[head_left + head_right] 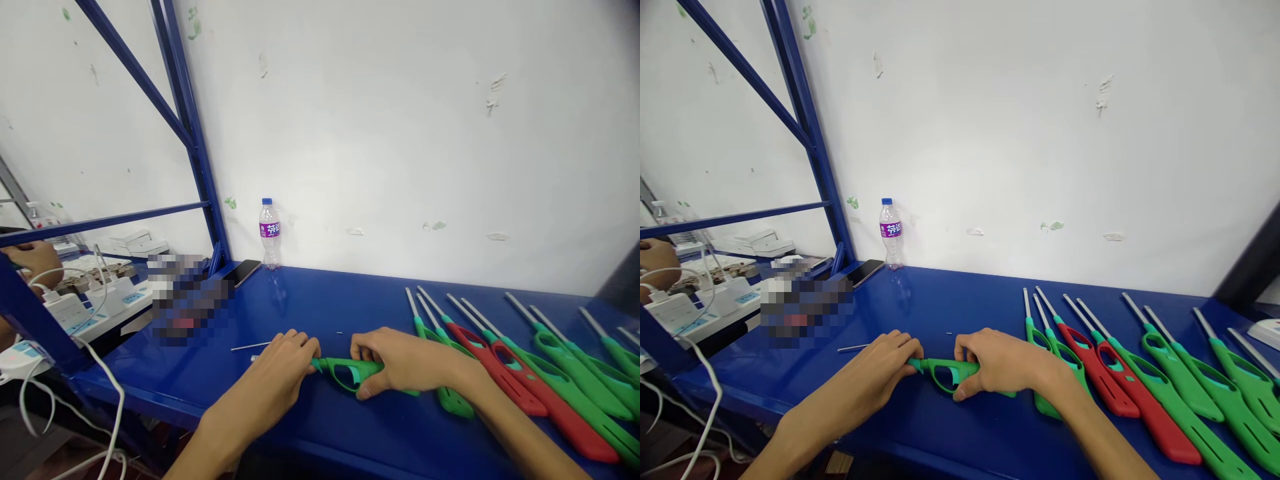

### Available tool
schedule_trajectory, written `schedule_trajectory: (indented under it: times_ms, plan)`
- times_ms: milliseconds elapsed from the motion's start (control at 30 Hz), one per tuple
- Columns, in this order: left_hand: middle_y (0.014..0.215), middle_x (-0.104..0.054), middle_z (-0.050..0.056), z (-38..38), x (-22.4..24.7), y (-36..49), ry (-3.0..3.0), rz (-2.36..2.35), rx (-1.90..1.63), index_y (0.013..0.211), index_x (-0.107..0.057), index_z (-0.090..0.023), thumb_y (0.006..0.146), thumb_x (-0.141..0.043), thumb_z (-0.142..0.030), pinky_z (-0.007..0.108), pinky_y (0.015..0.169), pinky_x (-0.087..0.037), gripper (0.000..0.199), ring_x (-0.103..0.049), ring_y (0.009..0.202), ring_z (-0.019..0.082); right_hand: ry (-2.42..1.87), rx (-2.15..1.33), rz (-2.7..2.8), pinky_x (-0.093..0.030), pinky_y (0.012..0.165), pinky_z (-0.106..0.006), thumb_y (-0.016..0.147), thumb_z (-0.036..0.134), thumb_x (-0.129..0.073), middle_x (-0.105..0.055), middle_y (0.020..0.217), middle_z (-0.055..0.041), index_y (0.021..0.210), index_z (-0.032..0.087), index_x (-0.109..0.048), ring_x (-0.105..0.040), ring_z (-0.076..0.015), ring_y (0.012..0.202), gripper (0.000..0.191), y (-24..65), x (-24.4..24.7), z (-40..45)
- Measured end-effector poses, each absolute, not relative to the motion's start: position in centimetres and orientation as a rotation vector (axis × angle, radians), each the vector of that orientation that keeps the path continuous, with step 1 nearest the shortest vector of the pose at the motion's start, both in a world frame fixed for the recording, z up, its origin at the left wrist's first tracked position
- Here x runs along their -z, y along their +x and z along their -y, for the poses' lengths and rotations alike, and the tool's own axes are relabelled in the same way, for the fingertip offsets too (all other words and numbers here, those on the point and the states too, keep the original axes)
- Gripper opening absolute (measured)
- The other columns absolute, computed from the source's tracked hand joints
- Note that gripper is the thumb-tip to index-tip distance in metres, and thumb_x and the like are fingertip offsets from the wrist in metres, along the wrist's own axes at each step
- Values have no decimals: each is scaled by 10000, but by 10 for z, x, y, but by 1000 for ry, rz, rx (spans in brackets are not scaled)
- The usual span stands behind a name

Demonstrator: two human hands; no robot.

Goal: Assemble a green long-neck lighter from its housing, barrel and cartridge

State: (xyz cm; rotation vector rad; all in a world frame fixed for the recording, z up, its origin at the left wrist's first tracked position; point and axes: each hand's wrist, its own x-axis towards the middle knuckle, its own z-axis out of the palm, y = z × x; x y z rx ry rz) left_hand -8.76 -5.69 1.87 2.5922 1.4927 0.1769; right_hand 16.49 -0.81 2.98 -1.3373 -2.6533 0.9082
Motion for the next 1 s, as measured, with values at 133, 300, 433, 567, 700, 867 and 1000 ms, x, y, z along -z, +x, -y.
schedule_trajectory:
  times_ms: [133,300,433,567,700,867,1000]
  plan:
    - [1027,-662,28,57,-15,-90,2599,-1482,-284,1180,-590,-239,1076,-425,-120,405,855,-453,229,-599,950,252,-1246,-777,2751,-278,567,-277,877,472,-749,-548,731,58,844,243,-556,-466,-142,645,301,165,-31,10]
    - [1145,-696,46,48,-2,-98,2667,-1424,-443,1235,-628,-246,1049,-549,-172,411,917,-498,215,-637,1038,264,-1133,-741,2758,-286,592,-272,963,441,-678,-571,736,50,839,227,-568,-483,-133,647,272,162,-32,10]
    - [1270,-697,80,38,12,-108,2758,-1344,-743,1405,-580,-231,1061,-563,-243,431,1021,-491,345,-640,1159,274,-1079,-725,2700,-295,594,-269,1016,431,-607,-580,697,56,882,231,-588,-489,-128,615,241,159,-34,10]
    - [1143,-727,32,40,4,-107,2633,-1331,-645,1332,-637,-267,1084,-529,-284,381,931,-513,271,-672,1053,241,-1068,-576,2657,-300,627,-281,1088,457,-463,-669,716,23,815,220,-625,-559,-137,637,396,155,-39,12]
    - [1095,-730,11,49,-12,-95,2537,-1325,-474,1199,-679,-260,1106,-475,-297,358,911,-514,228,-687,1007,226,-1158,-407,2651,-273,609,-291,1068,516,-483,-672,654,16,759,228,-645,-547,-145,596,453,155,-39,12]
    - [1256,-702,78,48,-5,-91,2702,-1496,-493,1384,-576,-229,1071,-556,-330,434,971,-517,330,-678,1137,289,-1188,-341,2590,-275,615,-288,1062,549,-480,-700,676,12,796,246,-679,-564,-155,604,450,158,-34,7]
    - [1114,-715,78,45,-4,-93,2792,-1673,-396,1255,-606,-201,1111,-432,-317,451,836,-521,254,-696,993,305,-1175,-302,2550,-271,611,-284,1073,547,-455,-680,655,14,785,242,-657,-533,-148,577,466,158,-33,5]
